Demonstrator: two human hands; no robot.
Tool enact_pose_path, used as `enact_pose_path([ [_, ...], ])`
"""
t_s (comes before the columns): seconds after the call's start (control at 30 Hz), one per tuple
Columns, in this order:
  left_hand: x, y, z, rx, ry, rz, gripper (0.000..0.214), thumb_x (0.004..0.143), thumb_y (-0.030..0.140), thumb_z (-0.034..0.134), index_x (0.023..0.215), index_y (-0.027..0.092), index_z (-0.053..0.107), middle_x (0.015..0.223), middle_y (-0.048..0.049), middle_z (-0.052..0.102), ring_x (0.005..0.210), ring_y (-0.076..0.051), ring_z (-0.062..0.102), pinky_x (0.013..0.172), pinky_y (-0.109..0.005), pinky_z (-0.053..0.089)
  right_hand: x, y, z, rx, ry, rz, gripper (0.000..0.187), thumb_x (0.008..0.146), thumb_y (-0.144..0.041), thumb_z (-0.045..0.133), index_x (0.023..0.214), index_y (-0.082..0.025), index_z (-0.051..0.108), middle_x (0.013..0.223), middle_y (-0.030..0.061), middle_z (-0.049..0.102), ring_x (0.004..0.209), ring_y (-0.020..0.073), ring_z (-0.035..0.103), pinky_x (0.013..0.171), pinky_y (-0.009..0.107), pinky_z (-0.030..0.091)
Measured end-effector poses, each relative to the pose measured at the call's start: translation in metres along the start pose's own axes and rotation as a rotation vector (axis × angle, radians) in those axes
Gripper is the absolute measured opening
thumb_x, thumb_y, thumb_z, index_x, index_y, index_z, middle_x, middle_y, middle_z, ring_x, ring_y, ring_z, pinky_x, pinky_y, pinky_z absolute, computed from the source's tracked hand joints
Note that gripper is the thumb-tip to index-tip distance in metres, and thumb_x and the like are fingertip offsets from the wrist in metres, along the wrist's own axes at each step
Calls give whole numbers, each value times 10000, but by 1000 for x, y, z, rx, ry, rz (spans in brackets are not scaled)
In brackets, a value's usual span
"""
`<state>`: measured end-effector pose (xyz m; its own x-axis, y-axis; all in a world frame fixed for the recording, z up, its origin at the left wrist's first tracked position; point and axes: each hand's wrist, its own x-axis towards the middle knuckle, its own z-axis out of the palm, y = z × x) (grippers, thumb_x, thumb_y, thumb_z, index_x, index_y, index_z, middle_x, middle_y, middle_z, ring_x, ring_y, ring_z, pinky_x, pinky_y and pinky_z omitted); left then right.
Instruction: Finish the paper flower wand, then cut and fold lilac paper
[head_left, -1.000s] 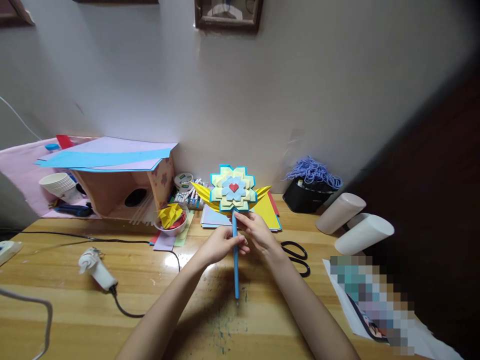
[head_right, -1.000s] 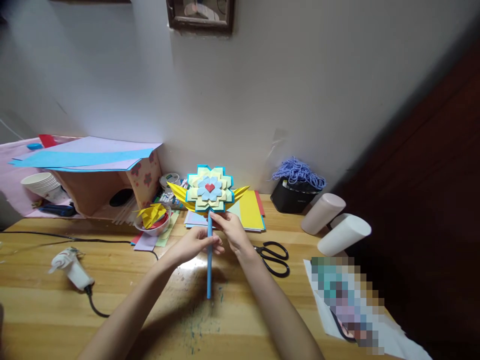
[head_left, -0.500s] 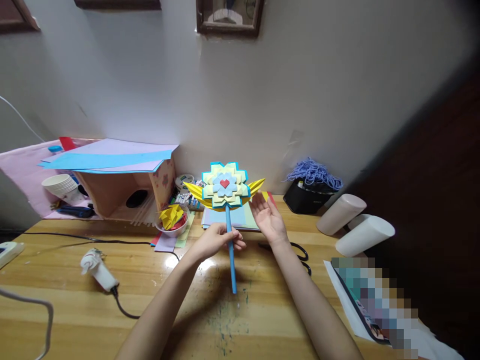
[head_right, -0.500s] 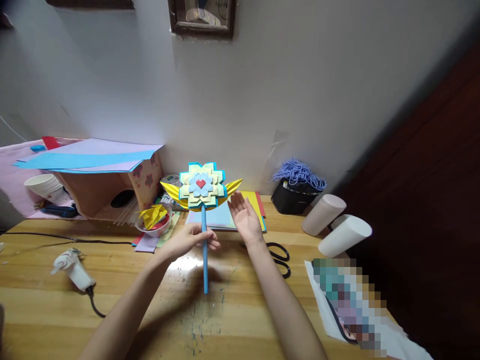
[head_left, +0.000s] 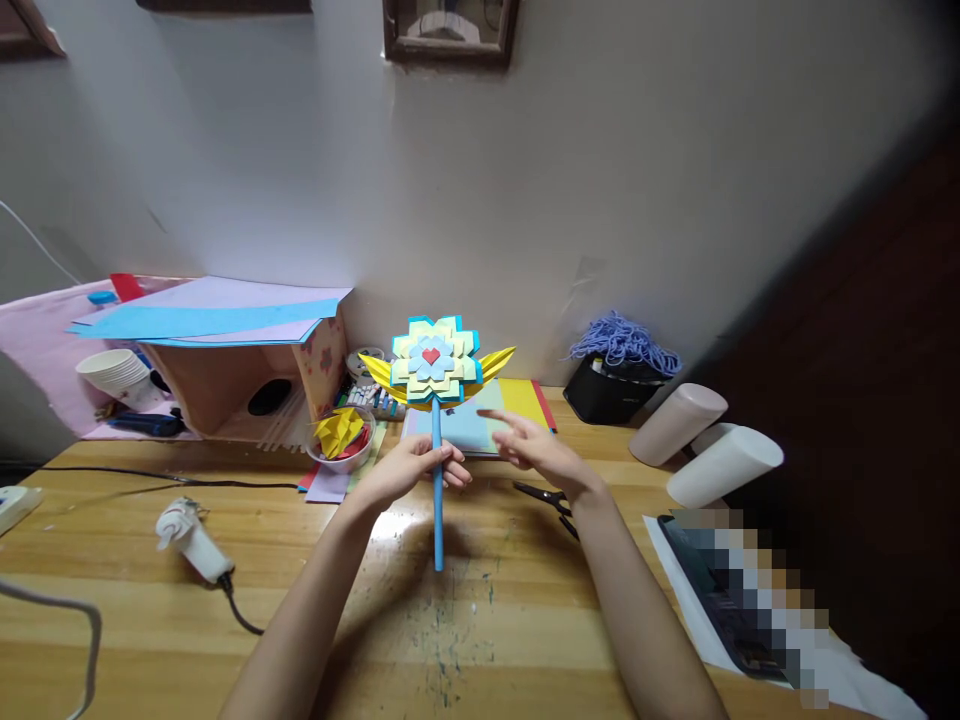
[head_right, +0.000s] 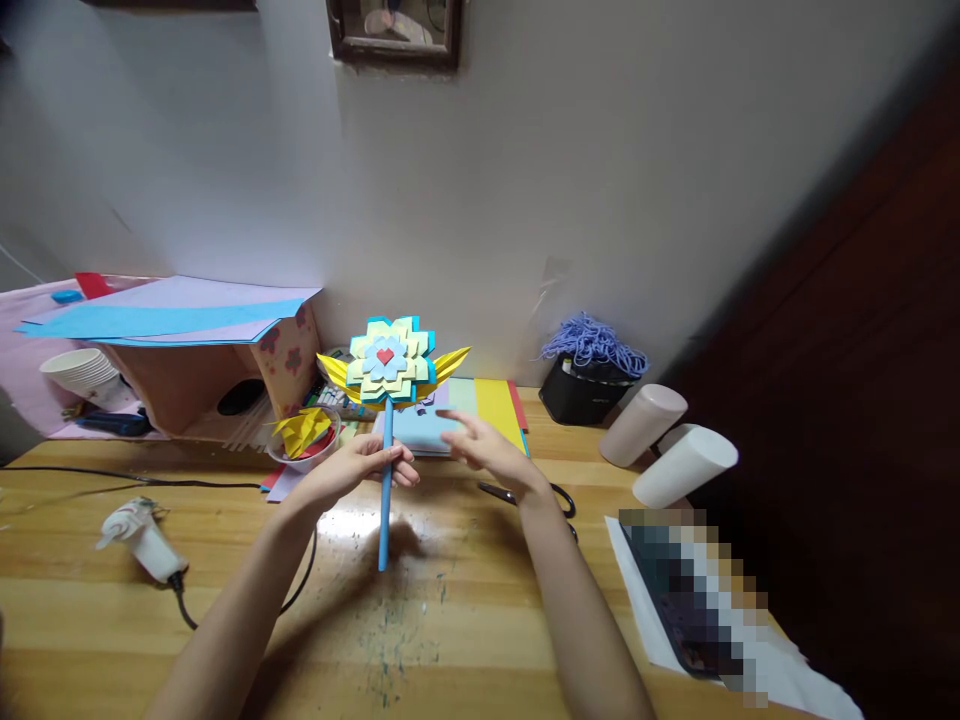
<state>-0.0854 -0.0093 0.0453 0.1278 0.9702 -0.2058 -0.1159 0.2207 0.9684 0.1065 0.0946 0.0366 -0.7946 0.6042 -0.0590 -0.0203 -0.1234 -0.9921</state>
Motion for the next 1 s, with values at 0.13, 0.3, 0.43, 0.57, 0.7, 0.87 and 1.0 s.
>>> enact_pose_path([
  [0.13, -1, 1, 2, 14, -23, 18, 377, 693, 453, 628, 800, 96, 578, 716, -107, 690, 708, -209, 651, 743, -338, 468, -2, -1, 12, -291, -199, 1, 229, 724, -351, 636, 818, -151, 694, 538, -31, 504, 486, 76, 395, 468, 195, 331],
  [0.3, -1, 1, 2, 23, -22, 26, 356, 704, 445, 622, 792, 103, 572, 728, -106, 693, 699, -201, 651, 730, -329, 468, 1, -3, 7, -42, 106, -334, 192, 753, -364, 610, 675, -200, 673, 890, 42, 601, 873, 165, 543, 772, 280, 424],
  [0.43, 0, -2, 3, 9, -35, 23, 345, 716, 440, 613, 794, 106, 573, 751, -108, 697, 699, -188, 651, 724, -311, 467, 4, -6, 13, 282, 210, -555, 193, 731, -367, 631, 607, -225, 591, 1215, 14, 506, 1210, 208, 372, 956, 384, 341],
  [0.57, 0, -2, 6, 12, -18, 4, 343, 711, 440, 619, 778, 108, 570, 734, -102, 698, 679, -180, 650, 710, -299, 465, 5, -3, 22, 370, 278, -471, 245, 710, -429, 621, 619, -237, 501, 733, 21, 603, 859, 203, 578, 832, 392, 419],
  [0.7, -1, -2, 8, 15, -11, -6, 355, 701, 451, 624, 772, 109, 566, 713, -104, 696, 681, -190, 651, 715, -310, 465, 6, 1, 17, 300, 245, -337, 234, 750, -440, 571, 672, -238, 482, 423, -90, 226, 369, 90, 262, 442, 234, 336],
  [0.87, -1, 0, 8, 14, -2, 21, 361, 688, 465, 628, 757, 116, 562, 700, -90, 693, 676, -189, 650, 713, -312, 466, 4, -2, 3, 32, 239, -238, 281, 769, -468, 537, 853, -202, 565, 437, -101, 213, 380, 69, 140, 377, 200, 121],
  [1.0, 1, -3, 10, 52, 63, 47, 357, 686, 462, 623, 739, 116, 554, 670, -80, 688, 658, -185, 649, 686, -304, 476, -8, -11, 0, -419, -30, -66, 309, 688, -396, 644, 909, -183, 677, 493, -46, 497, 447, 83, 382, 433, 201, 289],
])
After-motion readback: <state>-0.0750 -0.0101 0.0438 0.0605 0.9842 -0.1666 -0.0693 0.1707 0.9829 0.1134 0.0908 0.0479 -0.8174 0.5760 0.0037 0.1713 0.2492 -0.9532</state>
